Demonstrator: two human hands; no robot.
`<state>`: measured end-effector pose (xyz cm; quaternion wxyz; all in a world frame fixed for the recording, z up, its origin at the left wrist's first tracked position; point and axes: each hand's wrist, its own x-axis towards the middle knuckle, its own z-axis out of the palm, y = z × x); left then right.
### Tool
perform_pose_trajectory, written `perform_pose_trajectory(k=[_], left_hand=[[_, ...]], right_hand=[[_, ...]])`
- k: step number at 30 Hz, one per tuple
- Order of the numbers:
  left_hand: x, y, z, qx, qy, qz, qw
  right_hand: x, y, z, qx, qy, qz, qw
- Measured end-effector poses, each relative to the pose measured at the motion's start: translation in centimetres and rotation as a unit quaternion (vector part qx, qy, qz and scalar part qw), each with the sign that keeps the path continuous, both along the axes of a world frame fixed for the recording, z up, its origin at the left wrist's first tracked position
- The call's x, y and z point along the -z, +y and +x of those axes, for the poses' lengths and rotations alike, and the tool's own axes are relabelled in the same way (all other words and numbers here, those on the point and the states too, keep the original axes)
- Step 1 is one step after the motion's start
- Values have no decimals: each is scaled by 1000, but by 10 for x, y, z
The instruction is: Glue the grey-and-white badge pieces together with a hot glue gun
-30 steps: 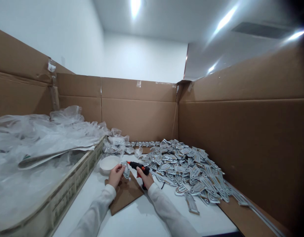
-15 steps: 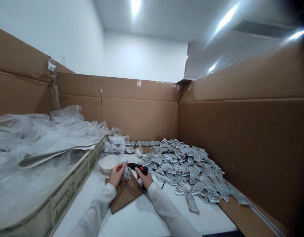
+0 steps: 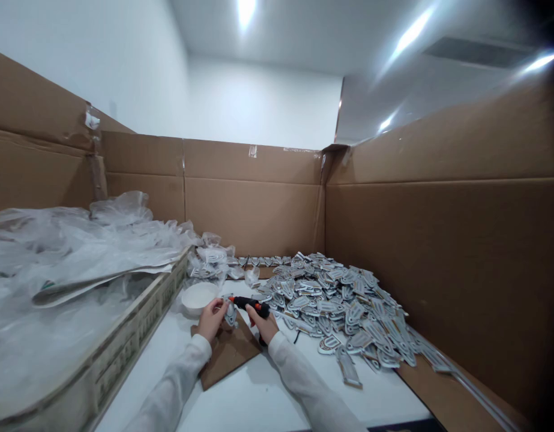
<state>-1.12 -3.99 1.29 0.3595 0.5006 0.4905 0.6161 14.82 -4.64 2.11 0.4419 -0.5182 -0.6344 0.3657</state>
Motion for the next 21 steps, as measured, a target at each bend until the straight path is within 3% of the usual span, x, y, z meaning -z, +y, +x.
perform_pose_trajectory(k=[15,21], left_hand=[[3,3,-1,1,1,-4,1000],[2,1,0,2,8,0,1000]], right_hand=[[3,0,0,12,15,16,1000],[10,13,2,89,107,137,981]])
